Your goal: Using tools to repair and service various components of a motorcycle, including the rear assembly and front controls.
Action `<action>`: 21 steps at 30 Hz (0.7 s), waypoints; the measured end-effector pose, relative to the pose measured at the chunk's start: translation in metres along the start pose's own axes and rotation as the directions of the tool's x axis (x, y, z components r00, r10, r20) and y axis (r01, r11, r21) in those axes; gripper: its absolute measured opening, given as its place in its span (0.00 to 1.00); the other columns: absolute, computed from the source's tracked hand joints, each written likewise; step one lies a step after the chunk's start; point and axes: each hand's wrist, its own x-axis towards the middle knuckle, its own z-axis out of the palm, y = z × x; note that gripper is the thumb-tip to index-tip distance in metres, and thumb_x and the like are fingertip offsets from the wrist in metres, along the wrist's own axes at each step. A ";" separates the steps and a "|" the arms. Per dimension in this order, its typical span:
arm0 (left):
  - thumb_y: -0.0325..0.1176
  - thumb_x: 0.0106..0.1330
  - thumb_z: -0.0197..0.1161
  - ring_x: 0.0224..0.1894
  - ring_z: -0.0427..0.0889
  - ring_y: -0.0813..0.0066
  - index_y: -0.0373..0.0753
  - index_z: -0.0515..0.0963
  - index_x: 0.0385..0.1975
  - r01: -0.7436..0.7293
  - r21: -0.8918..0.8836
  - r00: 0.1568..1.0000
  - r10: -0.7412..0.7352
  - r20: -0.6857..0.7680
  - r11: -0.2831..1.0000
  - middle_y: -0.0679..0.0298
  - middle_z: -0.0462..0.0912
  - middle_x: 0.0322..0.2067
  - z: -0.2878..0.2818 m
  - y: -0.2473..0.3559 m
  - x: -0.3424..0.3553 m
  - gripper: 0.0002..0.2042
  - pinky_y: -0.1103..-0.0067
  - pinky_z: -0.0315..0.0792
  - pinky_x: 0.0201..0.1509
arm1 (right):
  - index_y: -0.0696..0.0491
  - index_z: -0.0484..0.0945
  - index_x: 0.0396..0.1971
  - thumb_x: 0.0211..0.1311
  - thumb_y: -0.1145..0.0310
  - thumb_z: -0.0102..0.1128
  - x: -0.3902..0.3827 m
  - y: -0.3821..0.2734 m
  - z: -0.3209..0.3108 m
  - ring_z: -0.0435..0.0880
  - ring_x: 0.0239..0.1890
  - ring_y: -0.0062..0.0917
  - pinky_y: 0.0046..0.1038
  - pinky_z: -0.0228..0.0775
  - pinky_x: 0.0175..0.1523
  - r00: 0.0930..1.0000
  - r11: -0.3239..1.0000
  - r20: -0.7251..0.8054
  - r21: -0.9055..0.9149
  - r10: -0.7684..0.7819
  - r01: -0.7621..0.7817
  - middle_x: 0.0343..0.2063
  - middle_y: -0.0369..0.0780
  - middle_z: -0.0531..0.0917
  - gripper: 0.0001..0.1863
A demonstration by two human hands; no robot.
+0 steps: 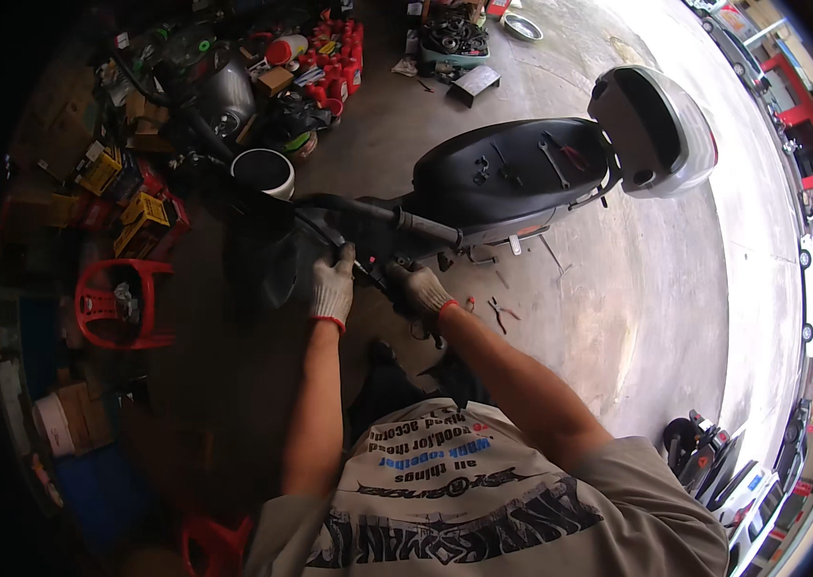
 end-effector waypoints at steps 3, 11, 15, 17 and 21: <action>0.45 0.68 0.61 0.34 0.74 0.72 0.25 0.78 0.39 -0.011 -0.043 0.999 0.010 -0.033 0.999 0.56 0.81 0.32 0.007 -0.002 -0.003 0.22 0.73 0.69 0.42 | 0.51 0.76 0.33 0.66 0.51 0.55 0.004 0.008 0.000 0.73 0.18 0.21 0.25 0.63 0.21 1.000 0.998 -0.025 0.059 0.001 0.000 0.21 0.34 0.75 0.17; 0.46 0.67 0.62 0.50 0.77 0.72 0.30 0.73 0.54 0.137 -0.324 0.983 -0.088 0.160 0.936 0.59 0.80 0.48 0.024 -0.011 -0.040 0.25 0.75 0.69 0.55 | 0.56 0.77 0.35 0.67 0.51 0.52 0.008 0.003 -0.012 0.76 0.19 0.24 0.26 0.61 0.20 0.989 0.955 0.145 0.286 0.031 -0.072 0.24 0.39 0.79 0.20; 0.40 0.66 0.63 0.49 0.77 0.76 0.37 0.71 0.58 0.340 -0.446 0.910 -0.169 0.380 0.828 0.64 0.79 0.48 0.029 0.009 -0.045 0.23 0.77 0.71 0.53 | 0.58 0.76 0.43 0.67 0.51 0.54 0.011 0.006 -0.025 0.79 0.23 0.25 0.26 0.66 0.24 0.980 0.973 0.195 0.232 -0.028 -0.018 0.27 0.42 0.82 0.22; 0.39 0.67 0.63 0.49 0.77 0.76 0.37 0.71 0.58 0.354 -0.473 0.904 -0.166 0.394 0.807 0.64 0.79 0.48 0.033 0.013 -0.043 0.22 0.77 0.71 0.52 | 0.59 0.75 0.45 0.67 0.52 0.54 0.008 0.004 -0.028 0.81 0.24 0.26 0.26 0.68 0.26 0.979 0.973 0.199 0.232 -0.041 -0.006 0.29 0.42 0.82 0.23; 0.35 0.66 0.62 0.48 0.79 0.72 0.37 0.72 0.56 0.367 -0.593 0.901 -0.117 0.417 0.717 0.62 0.79 0.47 0.044 0.019 -0.039 0.19 0.74 0.74 0.52 | 0.60 0.74 0.49 0.66 0.56 0.57 -0.001 -0.001 -0.037 0.83 0.29 0.26 0.26 0.74 0.31 0.969 0.953 0.183 0.283 -0.166 0.110 0.32 0.42 0.83 0.23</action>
